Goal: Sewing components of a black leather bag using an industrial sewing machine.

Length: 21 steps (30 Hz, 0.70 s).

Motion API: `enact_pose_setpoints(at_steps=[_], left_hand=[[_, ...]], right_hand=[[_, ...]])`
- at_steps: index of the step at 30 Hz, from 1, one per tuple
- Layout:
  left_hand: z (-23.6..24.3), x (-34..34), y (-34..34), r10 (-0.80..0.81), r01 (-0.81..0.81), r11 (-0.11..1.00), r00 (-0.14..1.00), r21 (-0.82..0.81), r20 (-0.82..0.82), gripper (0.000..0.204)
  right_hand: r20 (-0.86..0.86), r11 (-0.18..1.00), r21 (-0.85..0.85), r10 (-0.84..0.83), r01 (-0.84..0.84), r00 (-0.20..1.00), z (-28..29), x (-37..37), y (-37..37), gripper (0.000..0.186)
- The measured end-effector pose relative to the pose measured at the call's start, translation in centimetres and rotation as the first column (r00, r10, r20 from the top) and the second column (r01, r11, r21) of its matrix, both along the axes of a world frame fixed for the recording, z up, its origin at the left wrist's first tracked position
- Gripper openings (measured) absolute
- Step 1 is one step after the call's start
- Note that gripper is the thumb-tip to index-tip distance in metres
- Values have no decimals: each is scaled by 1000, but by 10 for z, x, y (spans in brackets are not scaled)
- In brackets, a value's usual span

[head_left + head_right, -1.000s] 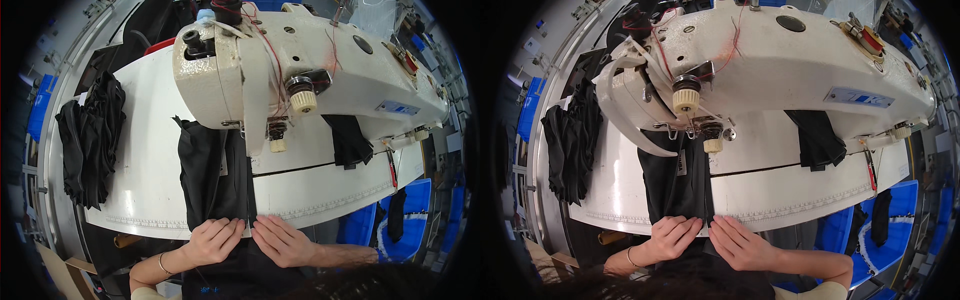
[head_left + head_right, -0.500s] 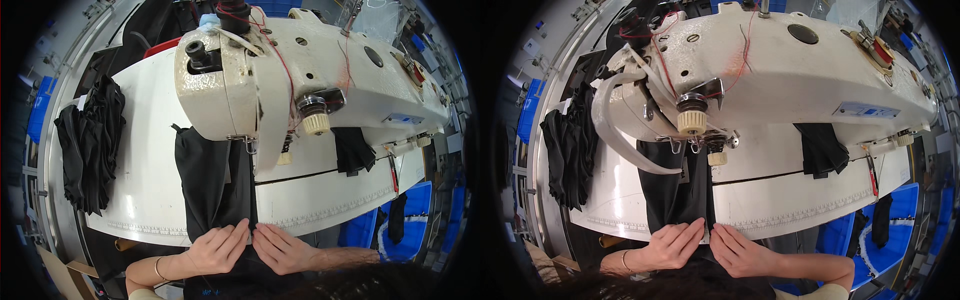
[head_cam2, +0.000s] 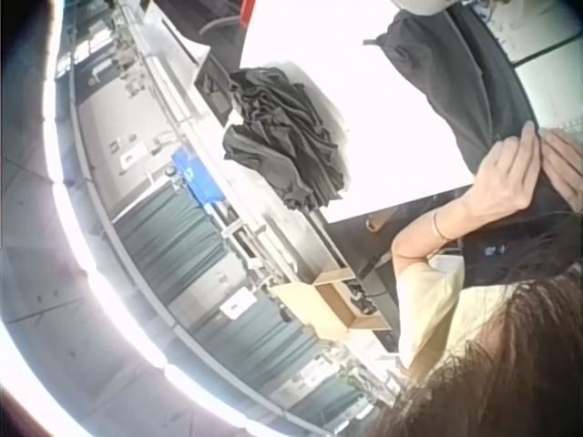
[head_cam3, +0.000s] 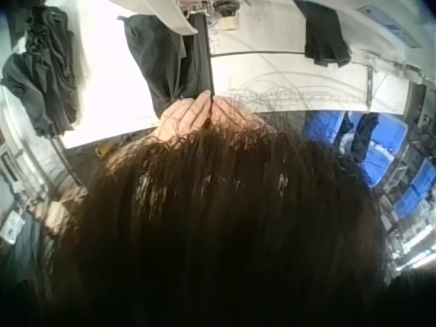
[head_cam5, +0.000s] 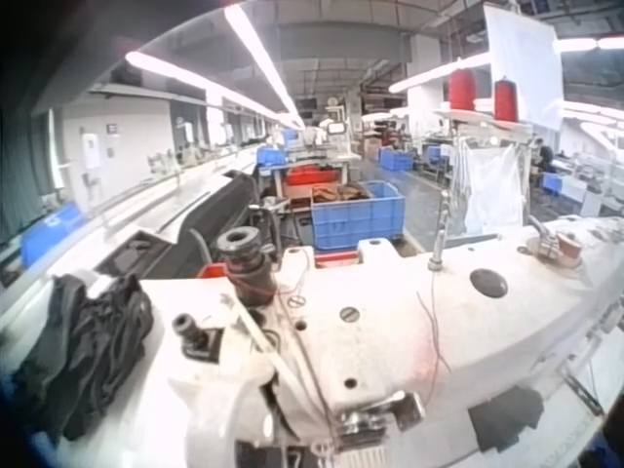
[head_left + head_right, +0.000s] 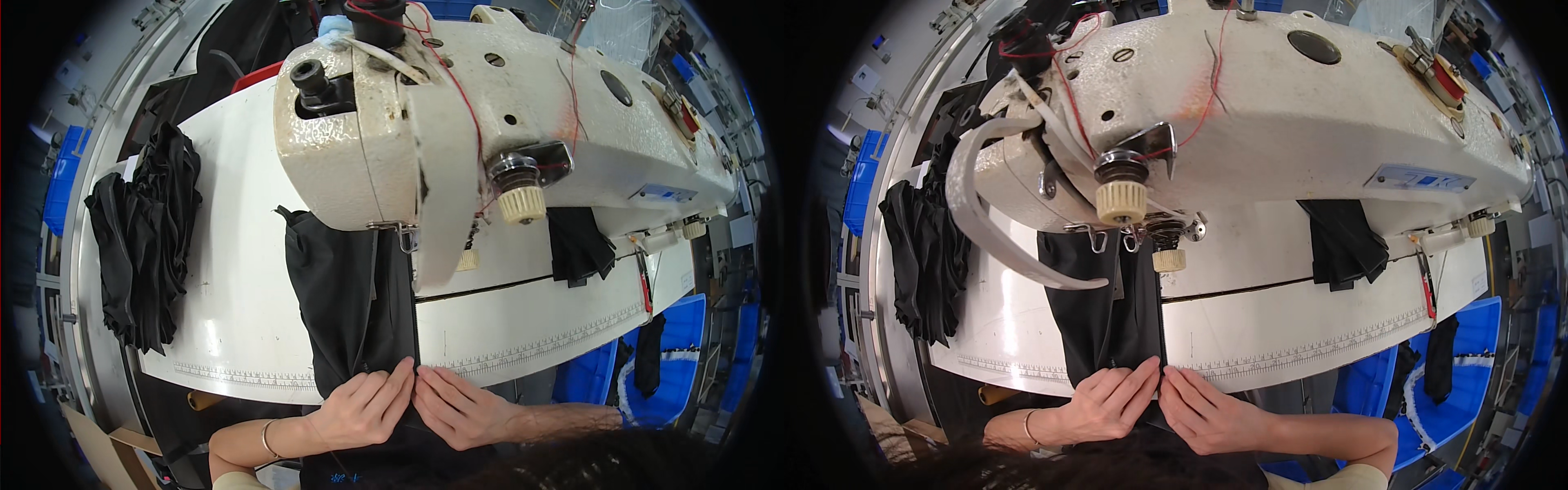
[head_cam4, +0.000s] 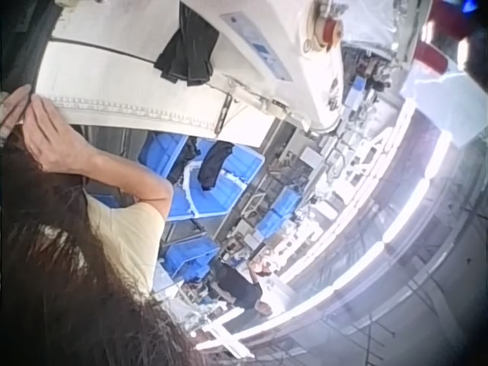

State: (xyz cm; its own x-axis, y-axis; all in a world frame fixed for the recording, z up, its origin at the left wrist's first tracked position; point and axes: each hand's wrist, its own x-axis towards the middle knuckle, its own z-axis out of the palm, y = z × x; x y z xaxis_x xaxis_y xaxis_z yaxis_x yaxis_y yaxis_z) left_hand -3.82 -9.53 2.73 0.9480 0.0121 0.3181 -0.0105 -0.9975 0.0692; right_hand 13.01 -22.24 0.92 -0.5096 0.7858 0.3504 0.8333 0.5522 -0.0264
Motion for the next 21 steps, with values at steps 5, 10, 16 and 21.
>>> enact_pose_setpoints(at_steps=[5, 10, 16, 21], left_hand=[[-2, 1, 0, -4, 4, 1000, 1000, -24, -4, 29], [-4, 1, 3, 13, -14, 997, 1000, -71, -3, 29], [-2, 2, 8, -47, 45, 996, 999, -70, -24, 29], [-10, 13, 27, -83, 82, 993, 996, -84, -11, 31]], right_hand=[[1, 1000, -6, 5, -5, 1000, 0, 1, -1, 34], [4, 1000, -12, 25, -25, 1000, 2, 1, 1, 35], [-11, 990, -140, 15, -16, 1000, 17, 0, 6, 32], [159, 998, -58, 17, -7, 987, 15, 12, 22, 44]])
